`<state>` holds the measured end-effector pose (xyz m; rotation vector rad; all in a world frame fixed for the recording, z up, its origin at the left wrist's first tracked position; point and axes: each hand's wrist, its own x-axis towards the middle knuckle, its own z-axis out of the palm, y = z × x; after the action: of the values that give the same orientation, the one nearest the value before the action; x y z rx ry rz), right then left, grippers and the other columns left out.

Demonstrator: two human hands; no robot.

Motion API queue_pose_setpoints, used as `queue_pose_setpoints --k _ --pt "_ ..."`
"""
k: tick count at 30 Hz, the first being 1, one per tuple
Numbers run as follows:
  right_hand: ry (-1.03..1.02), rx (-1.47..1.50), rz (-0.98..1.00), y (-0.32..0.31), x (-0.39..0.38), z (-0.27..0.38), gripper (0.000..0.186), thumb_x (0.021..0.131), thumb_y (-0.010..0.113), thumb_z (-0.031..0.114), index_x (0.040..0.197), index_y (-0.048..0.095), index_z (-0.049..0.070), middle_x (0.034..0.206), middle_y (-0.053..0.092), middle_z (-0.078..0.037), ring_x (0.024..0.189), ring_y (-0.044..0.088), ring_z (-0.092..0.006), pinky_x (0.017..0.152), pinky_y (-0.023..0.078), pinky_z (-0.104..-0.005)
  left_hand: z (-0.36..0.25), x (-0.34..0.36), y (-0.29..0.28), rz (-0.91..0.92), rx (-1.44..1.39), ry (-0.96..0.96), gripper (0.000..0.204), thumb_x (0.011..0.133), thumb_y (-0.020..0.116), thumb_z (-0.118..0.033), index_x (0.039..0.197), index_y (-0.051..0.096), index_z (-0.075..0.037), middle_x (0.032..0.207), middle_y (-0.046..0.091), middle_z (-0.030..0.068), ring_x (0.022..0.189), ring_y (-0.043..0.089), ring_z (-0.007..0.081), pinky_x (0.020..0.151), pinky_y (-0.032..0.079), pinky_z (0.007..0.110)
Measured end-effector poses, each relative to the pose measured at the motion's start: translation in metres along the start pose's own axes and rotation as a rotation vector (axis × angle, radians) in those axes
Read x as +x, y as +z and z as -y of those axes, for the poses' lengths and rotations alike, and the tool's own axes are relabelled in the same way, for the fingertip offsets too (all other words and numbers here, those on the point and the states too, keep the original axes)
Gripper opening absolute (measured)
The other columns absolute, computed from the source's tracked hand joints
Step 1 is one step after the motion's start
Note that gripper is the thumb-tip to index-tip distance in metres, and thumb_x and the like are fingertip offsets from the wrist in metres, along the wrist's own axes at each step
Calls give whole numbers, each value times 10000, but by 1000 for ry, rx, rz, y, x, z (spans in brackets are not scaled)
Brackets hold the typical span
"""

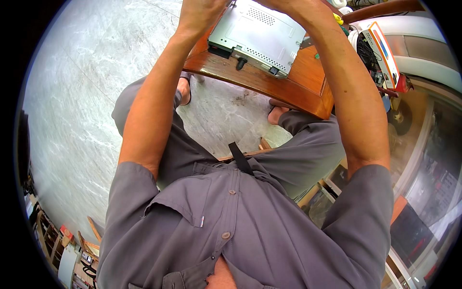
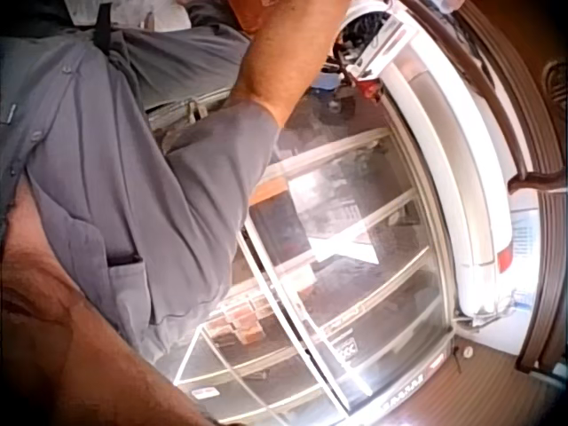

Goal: The person uses a screwdriver to remove screws from a silver electronic device, likely a DVD player, placed on a wooden table. They disassemble the casing, inspect the internal components, and then reassemble the device by screwing the casing back together.

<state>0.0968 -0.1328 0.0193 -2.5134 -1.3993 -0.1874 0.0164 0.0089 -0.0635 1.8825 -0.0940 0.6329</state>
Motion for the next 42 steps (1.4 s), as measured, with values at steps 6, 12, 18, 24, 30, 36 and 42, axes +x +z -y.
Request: queue_pose_setpoints --k 6,12,18,24,30,36,42 --pt "166 -135 156 -17 6 21 368 1003 540 288 934 708 -31 857 706 -274 850 702 -438 782 546 -507 2 -2 10 -91 -47 -58 178 875 798 -155 992 769 -25 791 751 120 700 686 153 681 532 330" --pt "281 -115 257 -24 14 29 304 984 574 239 973 741 -15 795 710 -247 795 720 -407 744 558 -494 4 1 8 50 -223 -190 175 916 784 -129 1069 767 -46 911 781 30 835 646 58 752 536 296" --pt "105 16 90 -4 7 16 260 978 510 122 1124 658 -35 962 717 -265 935 713 -417 826 547 -497 8 6 -4 234 -578 -206 216 1008 663 -110 1177 726 11 1108 761 26 1025 659 99 962 508 290" --pt "30 93 113 0 7 17 261 991 486 126 1149 628 -25 1001 719 -256 963 702 -430 853 539 -500 30 2 -3 245 -459 -167 195 1030 636 -137 1116 769 -23 1002 758 -3 924 635 74 857 504 285" --pt "132 54 219 -16 13 35 281 1029 488 207 1052 665 -11 1019 711 -258 969 693 -435 823 541 -496 18 -6 3 19 -244 -219 209 968 742 -205 898 795 -16 686 560 -73 690 477 47 602 418 307" --pt "35 104 58 5 8 7 274 1027 491 217 1094 641 -2 1002 703 -265 973 691 -430 823 546 -492 -3 -7 12 -28 -494 -135 207 1007 699 -214 976 771 -22 825 688 -51 790 558 51 725 484 276" --pt "49 50 101 1 10 14 302 1027 490 241 1112 627 -15 983 704 -259 972 693 -427 825 548 -490 28 4 -3 205 -487 -145 209 1026 665 -191 1093 759 -17 937 731 -34 873 596 51 803 499 268"
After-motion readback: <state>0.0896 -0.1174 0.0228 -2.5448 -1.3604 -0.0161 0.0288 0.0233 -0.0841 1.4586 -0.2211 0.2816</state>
